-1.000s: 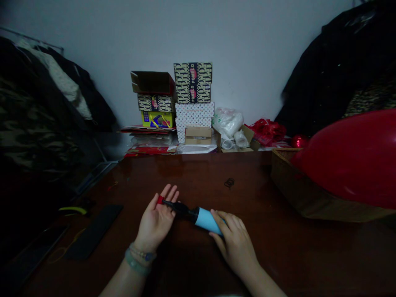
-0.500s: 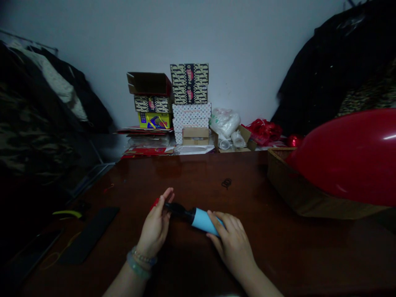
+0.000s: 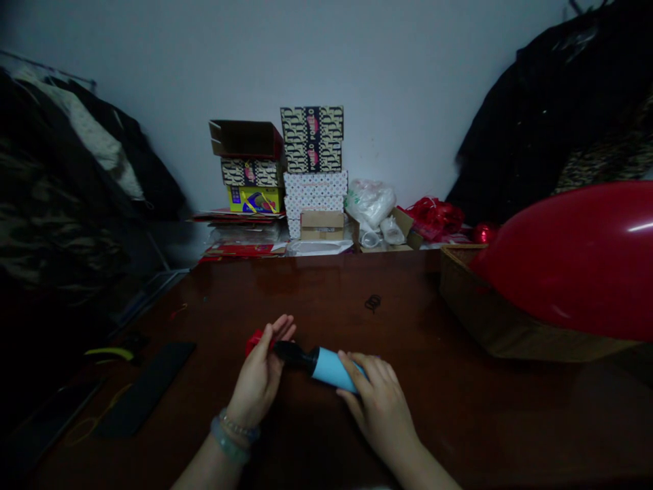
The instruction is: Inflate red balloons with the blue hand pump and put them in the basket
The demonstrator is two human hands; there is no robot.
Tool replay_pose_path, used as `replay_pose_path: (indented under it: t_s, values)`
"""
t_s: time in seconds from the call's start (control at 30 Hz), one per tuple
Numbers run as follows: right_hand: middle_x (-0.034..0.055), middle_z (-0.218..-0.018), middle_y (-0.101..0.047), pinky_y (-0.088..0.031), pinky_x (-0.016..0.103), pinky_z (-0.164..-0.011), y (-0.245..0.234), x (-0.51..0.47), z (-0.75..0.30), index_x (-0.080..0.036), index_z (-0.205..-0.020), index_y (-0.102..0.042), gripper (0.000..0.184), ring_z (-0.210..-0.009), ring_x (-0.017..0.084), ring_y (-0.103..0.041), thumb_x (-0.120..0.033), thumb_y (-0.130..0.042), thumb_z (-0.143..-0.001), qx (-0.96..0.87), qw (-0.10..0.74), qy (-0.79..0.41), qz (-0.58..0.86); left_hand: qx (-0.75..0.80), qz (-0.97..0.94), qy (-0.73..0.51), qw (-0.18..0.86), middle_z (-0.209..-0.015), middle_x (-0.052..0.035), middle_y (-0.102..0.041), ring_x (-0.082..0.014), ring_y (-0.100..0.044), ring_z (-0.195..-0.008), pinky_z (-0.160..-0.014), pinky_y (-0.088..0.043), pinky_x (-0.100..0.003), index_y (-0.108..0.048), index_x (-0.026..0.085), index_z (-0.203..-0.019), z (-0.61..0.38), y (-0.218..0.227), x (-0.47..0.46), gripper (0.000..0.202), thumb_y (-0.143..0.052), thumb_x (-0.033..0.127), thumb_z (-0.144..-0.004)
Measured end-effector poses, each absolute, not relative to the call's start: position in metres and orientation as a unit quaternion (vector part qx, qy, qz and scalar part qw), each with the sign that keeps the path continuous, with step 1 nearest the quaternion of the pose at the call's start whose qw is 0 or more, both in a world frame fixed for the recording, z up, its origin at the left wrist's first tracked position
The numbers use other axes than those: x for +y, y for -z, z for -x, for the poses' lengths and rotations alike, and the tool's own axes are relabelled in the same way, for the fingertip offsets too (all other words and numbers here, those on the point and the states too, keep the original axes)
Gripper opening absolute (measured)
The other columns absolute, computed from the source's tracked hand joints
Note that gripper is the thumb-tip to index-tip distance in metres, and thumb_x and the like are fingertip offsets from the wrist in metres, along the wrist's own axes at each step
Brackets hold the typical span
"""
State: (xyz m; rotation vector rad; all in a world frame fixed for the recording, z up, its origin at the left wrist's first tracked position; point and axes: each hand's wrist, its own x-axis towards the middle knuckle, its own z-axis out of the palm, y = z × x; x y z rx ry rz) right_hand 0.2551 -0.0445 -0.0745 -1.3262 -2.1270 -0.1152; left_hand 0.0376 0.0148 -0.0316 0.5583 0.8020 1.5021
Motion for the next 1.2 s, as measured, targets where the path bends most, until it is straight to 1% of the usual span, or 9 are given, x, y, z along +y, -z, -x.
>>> replay_pose_path:
  t_s: [0.1,0.2,0.33,0.47,0.67,0.8,0.9,1.07,1.2]
  values:
    - [0.0118,-0.121,-0.060,-0.047,0.046,-0.090,0.076,-0.050,-0.245,-0.025,-0.142,-0.039,0.055,-0.106,0.027,-0.058,-0.028,-0.058,-0.090,-0.810,0.307,0.017,0.498,0.333,-0.186,-0.677,0.629,-0.122,-0.0138,-0.063,-0.0227,-0.059,-0.113,-0.101,-0.041,-0.037,-0.071,0.015,-0.099,-0.033,0.025,0.018,0.035,-0.047,0.041,-0.093]
    - [0.0117,-0.119,-0.062,-0.049,0.046,-0.086,0.075,-0.056,-0.234,-0.026,-0.144,-0.036,0.060,-0.103,0.027,-0.060,-0.026,-0.058,-0.088,-0.809,0.314,-0.009,0.498,0.310,-0.128,-0.681,0.651,-0.083,-0.0105,-0.069,-0.0193,-0.066,-0.084,-0.084,-0.050,-0.036,-0.065,0.014,-0.068,-0.029,0.023,0.018,0.043,-0.046,0.042,-0.093]
    - [0.0112,-0.118,-0.063,-0.049,0.047,-0.087,0.067,-0.058,-0.220,-0.025,-0.142,-0.038,0.061,-0.101,0.028,-0.061,-0.020,-0.060,-0.084,-0.802,0.318,-0.022,0.505,0.253,-0.121,-0.701,0.656,-0.045,0.0049,-0.036,-0.0086,-0.040,-0.042,-0.054,-0.044,-0.026,-0.036,0.018,-0.047,-0.023,0.018,0.015,0.052,-0.056,0.043,-0.088]
    - [0.0122,-0.124,-0.061,-0.045,0.048,-0.094,0.054,-0.055,-0.203,-0.021,-0.140,-0.041,0.065,-0.108,0.029,-0.058,-0.014,-0.062,-0.079,-0.811,0.294,-0.029,0.504,0.235,-0.130,-0.710,0.651,-0.044,0.0066,-0.029,-0.0069,-0.029,-0.039,-0.046,-0.034,-0.023,-0.031,0.019,-0.048,-0.018,0.009,0.010,0.052,-0.057,0.042,-0.088]
    - [0.0129,-0.119,-0.066,-0.046,0.045,-0.092,0.029,-0.052,-0.180,-0.017,-0.134,-0.050,0.068,-0.103,0.030,-0.062,-0.027,-0.075,-0.072,-0.835,0.229,-0.137,0.481,0.265,-0.145,-0.698,0.650,-0.043,0.0074,-0.026,-0.0055,-0.025,-0.035,-0.040,-0.027,-0.022,-0.030,0.019,-0.049,0.003,-0.003,0.008,0.052,-0.056,0.041,-0.089]
    - [-0.0003,-0.103,-0.070,-0.049,0.027,-0.078,0.019,-0.053,-0.177,-0.026,-0.115,-0.063,0.041,-0.088,0.019,-0.065,-0.030,-0.073,-0.075,-0.794,0.258,-0.352,0.422,0.237,-0.129,-0.652,0.709,-0.042,0.0084,-0.023,-0.0042,-0.022,-0.033,-0.037,-0.022,-0.020,-0.029,0.019,-0.049,0.017,-0.009,0.012,0.052,-0.058,0.038,-0.088]
    - [-0.0018,-0.083,-0.068,-0.046,0.023,-0.065,0.026,-0.053,-0.178,-0.020,-0.099,-0.067,0.026,-0.072,0.015,-0.061,-0.036,-0.069,-0.078,-0.718,0.251,-0.501,0.413,0.197,-0.103,-0.610,0.761,-0.041,0.0087,-0.021,-0.0034,-0.021,-0.031,-0.036,-0.022,-0.019,-0.026,0.019,-0.048,0.019,-0.010,0.014,0.053,-0.055,0.034,-0.090]
    - [0.0015,-0.081,-0.066,-0.047,0.025,-0.065,0.037,-0.051,-0.184,-0.015,-0.097,-0.063,0.042,-0.067,0.013,-0.060,-0.051,-0.070,-0.076,-0.565,0.217,-0.724,0.331,0.166,-0.074,-0.595,0.783,-0.041,0.0085,-0.022,-0.0035,-0.026,-0.031,-0.036,-0.024,-0.019,-0.026,0.020,-0.049,0.023,-0.011,0.015,0.051,-0.054,0.029,-0.091]
    - [0.0008,-0.078,-0.064,-0.045,0.022,-0.059,0.031,-0.049,-0.199,-0.016,-0.097,-0.064,0.045,-0.065,0.013,-0.059,-0.053,-0.070,-0.074,-0.605,0.157,-0.699,0.347,0.152,-0.080,-0.628,0.759,-0.041,0.0079,-0.027,-0.0039,-0.030,-0.031,-0.037,-0.027,-0.020,-0.027,0.020,-0.050,0.047,-0.015,0.018,0.049,-0.053,0.026,-0.091]
